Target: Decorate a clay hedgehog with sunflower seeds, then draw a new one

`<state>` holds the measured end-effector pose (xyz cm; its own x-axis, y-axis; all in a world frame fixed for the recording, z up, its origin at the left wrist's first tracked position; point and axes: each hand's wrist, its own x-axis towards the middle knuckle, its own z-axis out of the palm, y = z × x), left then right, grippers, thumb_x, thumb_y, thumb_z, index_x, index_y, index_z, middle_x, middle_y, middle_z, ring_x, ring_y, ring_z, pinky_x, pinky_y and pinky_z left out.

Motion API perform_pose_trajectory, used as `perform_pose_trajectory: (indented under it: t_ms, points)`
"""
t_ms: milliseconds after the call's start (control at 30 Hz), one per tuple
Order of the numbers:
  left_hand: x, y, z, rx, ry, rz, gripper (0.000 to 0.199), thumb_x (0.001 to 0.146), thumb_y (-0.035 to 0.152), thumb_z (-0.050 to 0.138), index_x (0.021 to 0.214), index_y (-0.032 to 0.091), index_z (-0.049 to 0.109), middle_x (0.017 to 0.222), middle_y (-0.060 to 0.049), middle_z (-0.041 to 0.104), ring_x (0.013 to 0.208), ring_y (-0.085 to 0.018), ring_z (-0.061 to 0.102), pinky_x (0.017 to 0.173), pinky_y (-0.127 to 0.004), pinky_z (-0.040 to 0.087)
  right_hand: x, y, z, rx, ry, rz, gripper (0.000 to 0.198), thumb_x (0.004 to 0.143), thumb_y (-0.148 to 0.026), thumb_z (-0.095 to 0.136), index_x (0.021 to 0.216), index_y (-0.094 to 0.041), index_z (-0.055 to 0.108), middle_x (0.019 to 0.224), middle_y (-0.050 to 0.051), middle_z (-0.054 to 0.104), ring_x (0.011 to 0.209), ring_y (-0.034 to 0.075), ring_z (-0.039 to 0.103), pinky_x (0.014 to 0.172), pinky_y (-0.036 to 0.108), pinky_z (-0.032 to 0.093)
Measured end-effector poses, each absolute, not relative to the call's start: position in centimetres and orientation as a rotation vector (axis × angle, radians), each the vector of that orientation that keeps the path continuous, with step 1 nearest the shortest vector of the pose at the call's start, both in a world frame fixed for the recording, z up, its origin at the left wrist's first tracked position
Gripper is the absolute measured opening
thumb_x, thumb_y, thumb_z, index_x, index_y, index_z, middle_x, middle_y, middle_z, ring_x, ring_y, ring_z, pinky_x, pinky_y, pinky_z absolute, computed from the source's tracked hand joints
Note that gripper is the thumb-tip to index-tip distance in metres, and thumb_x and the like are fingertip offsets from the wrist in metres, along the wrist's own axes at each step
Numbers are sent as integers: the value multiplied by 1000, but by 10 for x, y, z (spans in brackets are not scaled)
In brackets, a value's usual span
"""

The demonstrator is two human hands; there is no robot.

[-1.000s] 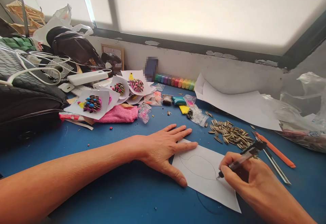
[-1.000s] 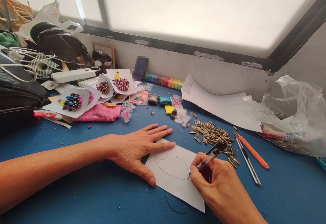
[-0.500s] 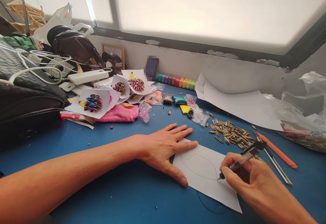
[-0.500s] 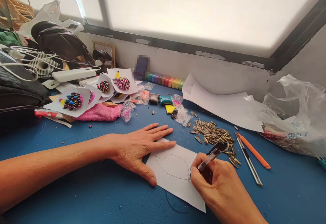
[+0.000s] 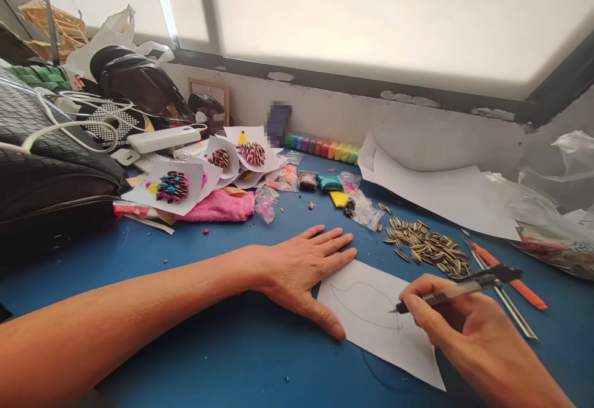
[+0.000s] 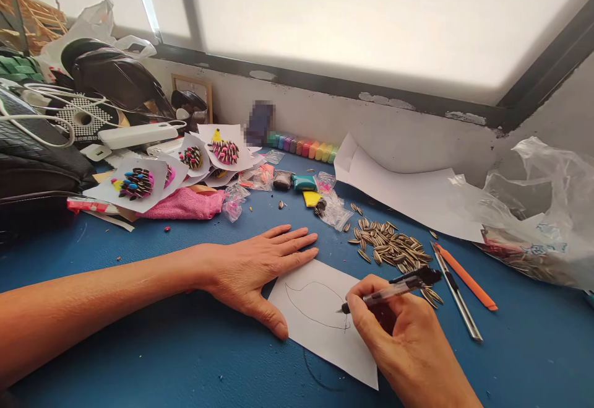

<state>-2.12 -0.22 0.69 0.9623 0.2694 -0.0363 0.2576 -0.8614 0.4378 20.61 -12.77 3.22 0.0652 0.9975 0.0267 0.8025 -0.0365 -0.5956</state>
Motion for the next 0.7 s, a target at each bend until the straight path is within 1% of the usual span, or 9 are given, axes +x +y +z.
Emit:
perform_pose_trajectory:
  t_ms: [67,133,233,300,433,567,700]
  points:
    - [-21,-3,7,2660,379,39,108,78,78,50,156,12,16,162,-14,2,151,-28,-4,121,-49,-5,204,-129,30,-1829,-1762,532,26,85,-46,54,77,-26,69,55,-3,59,49,13,57,44,18,46]
    - [-21,-3,7,2660,378,43,108,78,78,50,155,11,16,162,-14,2,151,-29,-4,122,-49,-4,200,-130,28,-1762,-1729,496,21,83,-44,60,84,-26,71,61,-3,66,50,13,60,47,19,49]
    - [-21,-3,8,2664,377,47,108,78,78,50,155,11,17,162,-14,3,151,-31,-2,122,-49,-3,188,-132,23,-1707,-1703,494,19,82,-43,63,86,-26,72,72,-1,71,54,14,63,48,21,50]
    - [-21,-3,8,2669,373,49,107,78,78,50,155,12,17,162,-14,3,151,-31,-2,122,-50,-3,182,-133,20,-1705,-1665,489,19,81,-43,66,85,-26,73,75,-1,72,56,14,62,49,21,50]
    - [-21,-2,8,2659,370,46,107,78,78,51,155,12,18,162,-14,3,151,-31,-2,122,-49,-4,177,-132,13,-1699,-1625,481,20,81,-45,66,84,-27,76,76,0,73,52,13,56,48,23,48]
    - [-22,-2,9,2651,370,46,107,78,78,51,155,11,18,162,-14,3,151,-31,-3,121,-49,-4,176,-130,11,-1675,-1637,517,24,82,-47,65,87,-27,77,78,1,74,56,14,58,47,23,46]
    - [-22,-2,9,2644,372,40,107,78,78,51,155,12,18,162,-14,2,151,-30,-3,121,-49,-6,174,-129,14,-1669,-1660,504,24,83,-47,64,86,-27,77,78,0,75,50,12,52,46,24,45]
